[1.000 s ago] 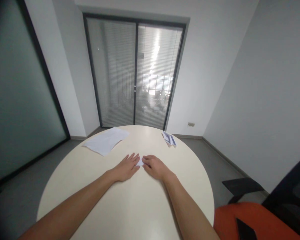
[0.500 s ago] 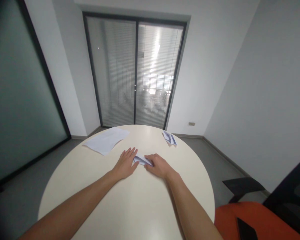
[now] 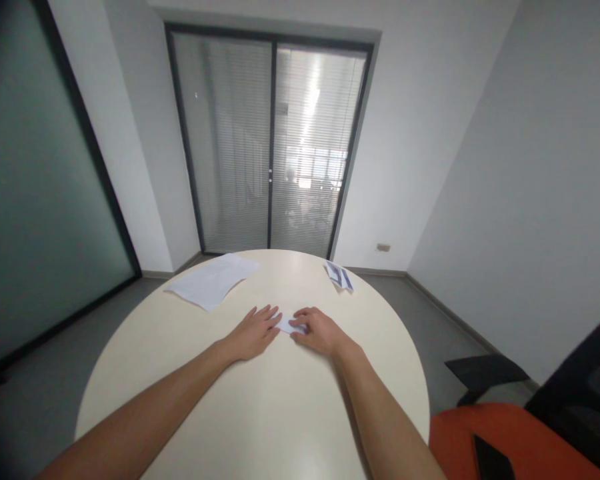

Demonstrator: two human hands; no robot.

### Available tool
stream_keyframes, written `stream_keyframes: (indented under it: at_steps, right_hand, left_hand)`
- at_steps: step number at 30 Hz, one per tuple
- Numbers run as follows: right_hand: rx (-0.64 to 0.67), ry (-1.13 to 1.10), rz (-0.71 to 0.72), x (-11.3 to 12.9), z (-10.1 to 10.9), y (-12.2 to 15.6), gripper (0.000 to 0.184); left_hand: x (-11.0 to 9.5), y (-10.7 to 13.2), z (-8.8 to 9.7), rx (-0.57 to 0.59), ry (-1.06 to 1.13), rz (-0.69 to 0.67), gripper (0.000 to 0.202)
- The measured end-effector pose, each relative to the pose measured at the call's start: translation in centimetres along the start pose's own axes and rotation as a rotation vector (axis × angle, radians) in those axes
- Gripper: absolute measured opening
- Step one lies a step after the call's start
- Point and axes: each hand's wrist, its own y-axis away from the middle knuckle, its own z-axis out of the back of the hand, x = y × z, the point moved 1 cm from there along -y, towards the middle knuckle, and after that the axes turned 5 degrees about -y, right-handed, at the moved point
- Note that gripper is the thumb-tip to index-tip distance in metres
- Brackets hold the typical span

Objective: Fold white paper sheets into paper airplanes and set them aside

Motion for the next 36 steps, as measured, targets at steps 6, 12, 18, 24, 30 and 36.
stream_keyframes:
  at_steps: [6, 12, 18, 24, 30, 36]
  right_hand:
    - [0.013, -0.011, -0.011, 0.0, 0.8, 0.1, 0.038]
    - [0.005, -0.018, -0.045, 0.0, 1.3, 0.3, 0.031]
    - [-0.055, -0.029, -0.046, 0.0, 1.3, -0.1, 0.038]
    - [0.025, -0.121, -0.091, -0.9, 0.8, 0.1, 0.038]
    - [0.004, 0.018, -0.068, -0.1, 1.1, 0.0, 0.035]
    - [0.005, 0.156, -0.001, 0.0, 1.3, -0.3, 0.032]
  left_hand:
    - [0.3, 0.1, -0.1, 0.064, 0.019, 0.044, 0.057]
    - [0.9, 0.0, 0.2, 0.077, 0.037, 0.053, 0.061]
    - [1.1, -0.1, 0.2, 0.087, 0.046, 0.053, 0.06]
    - [1.5, -0.3, 0.3, 0.118, 0.0, 0.037, 0.066]
    - [1.5, -0.1, 0.6, 0.058, -0.016, -0.003, 0.067]
    - [1.4, -0.2, 0.9, 0.069, -0.018, 0.002, 0.065]
